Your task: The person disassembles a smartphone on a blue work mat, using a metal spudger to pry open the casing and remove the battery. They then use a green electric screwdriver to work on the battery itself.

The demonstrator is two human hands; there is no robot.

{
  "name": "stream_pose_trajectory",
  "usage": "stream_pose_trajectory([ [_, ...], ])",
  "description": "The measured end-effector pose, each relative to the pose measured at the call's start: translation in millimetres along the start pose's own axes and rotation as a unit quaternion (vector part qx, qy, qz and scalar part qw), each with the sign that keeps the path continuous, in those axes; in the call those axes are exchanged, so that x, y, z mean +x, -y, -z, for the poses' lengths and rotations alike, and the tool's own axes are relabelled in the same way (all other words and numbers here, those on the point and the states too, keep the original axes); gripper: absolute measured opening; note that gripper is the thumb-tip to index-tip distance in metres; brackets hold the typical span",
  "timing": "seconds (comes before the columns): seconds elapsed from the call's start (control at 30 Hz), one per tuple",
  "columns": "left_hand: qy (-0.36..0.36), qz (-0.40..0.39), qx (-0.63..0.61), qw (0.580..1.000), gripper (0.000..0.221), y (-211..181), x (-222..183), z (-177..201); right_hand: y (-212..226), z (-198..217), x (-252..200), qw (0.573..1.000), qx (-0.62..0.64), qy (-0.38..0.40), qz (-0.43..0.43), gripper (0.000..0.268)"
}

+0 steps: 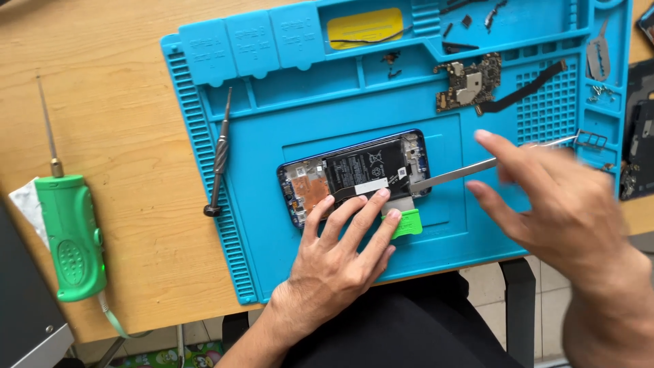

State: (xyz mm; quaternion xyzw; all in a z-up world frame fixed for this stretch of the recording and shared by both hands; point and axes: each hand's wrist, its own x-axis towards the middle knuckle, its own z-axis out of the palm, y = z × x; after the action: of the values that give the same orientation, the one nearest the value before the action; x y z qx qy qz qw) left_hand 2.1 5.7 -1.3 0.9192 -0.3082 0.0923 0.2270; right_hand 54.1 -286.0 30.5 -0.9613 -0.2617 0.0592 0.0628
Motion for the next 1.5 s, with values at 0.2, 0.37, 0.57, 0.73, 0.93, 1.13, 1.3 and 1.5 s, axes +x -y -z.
stream_pose_trajectory([
  [0.2, -0.001, -0.006, -0.005, 1.0, 0.032, -0.1, -2.5, -2.2, -28.2, -14.8, 15.8, 0.967, -0.186, -0.051, 0.169, 0.042],
  [0.37, -0.001, -0.002, 0.007, 1.0, 0.032, -0.2, -4.4, -0.7, -35.9, -34.4, 9.8, 0.953, -0.147, -0.063, 0.256, 0.045],
  [0.57, -0.022, 0.001, 0.021, 1.0, 0.025, -0.7, -1.8, -1.1, -19.2, -49.6, -7.4, 0.971, -0.017, -0.068, 0.23, 0.042],
  [0.73, -0.037, -0.012, 0.041, 0.998, 0.016, -3.5, 1.4, 0.8, -6.7, -56.4, -26.1, 0.985, 0.061, -0.088, 0.133, 0.046],
  [0.93, -0.101, -0.04, 0.025, 0.994, 0.007, -5.8, 22.0, 9.3, 11.3, -33.7, -6.9, 0.984, 0.08, -0.098, 0.125, 0.031],
  [1.13, -0.145, 0.109, 0.093, 0.979, 0.021, 36.6, 12.6, 54.0, -5.2, -33.9, -20.2, 0.99, -0.027, -0.024, 0.136, 0.058],
  [1.3, 0.047, 0.094, 0.164, 0.981, 0.089, 59.4, 8.0, 38.8, -16.1, -35.5, -22.4, 0.983, -0.093, 0.067, 0.142, 0.068],
  [1.5, 0.081, 0.004, 0.154, 0.985, 0.098, 65.0, 18.2, 20.3, 3.9, -36.5, -25.0, 0.984, -0.041, 0.135, 0.109, 0.075],
])
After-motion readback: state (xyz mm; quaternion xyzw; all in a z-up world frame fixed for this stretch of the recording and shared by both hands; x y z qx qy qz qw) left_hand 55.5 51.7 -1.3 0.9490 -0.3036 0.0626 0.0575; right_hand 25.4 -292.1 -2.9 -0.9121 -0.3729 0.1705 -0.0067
